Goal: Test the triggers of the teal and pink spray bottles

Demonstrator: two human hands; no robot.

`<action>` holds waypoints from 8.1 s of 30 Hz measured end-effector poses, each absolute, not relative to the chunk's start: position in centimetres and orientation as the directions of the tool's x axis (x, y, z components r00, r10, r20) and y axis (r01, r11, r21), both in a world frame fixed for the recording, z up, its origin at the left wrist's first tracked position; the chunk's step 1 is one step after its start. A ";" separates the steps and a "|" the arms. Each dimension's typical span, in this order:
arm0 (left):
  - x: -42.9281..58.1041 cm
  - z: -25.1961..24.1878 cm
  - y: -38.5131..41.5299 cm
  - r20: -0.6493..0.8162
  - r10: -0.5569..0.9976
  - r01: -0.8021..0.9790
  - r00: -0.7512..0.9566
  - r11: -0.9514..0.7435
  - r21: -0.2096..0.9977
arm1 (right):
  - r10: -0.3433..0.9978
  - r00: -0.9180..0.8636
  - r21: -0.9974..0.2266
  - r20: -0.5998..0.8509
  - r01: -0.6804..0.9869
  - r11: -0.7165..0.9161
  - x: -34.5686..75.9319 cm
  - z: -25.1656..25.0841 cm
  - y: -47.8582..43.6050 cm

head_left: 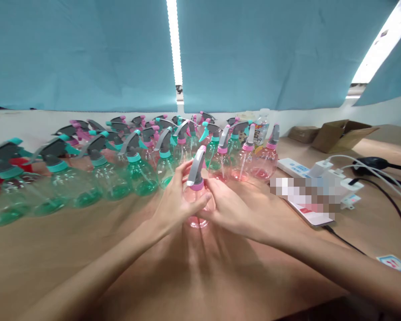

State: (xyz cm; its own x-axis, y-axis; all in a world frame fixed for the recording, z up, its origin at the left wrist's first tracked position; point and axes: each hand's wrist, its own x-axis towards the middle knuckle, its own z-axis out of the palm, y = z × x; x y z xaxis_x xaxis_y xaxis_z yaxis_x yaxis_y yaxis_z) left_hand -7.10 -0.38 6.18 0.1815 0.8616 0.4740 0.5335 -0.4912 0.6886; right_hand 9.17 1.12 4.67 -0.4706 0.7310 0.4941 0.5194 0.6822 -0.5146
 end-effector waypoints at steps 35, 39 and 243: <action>-10.9 3.2 -1.4 0.367 0.911 0.722 0.187 -0.381 0.578 | 0.789 -0.359 -0.473 0.498 0.650 0.595 9.3 5.5 8.2; -10.3 3.2 -1.1 0.365 0.911 0.711 0.191 -0.385 0.588 | 0.793 -0.307 -0.521 0.526 0.621 0.586 12.8 6.1 7.0; -4.4 7.9 1.1 0.408 0.891 0.333 0.198 -0.453 0.827 | 0.737 -0.640 -0.314 0.220 0.668 0.674 17.8 -1.7 5.8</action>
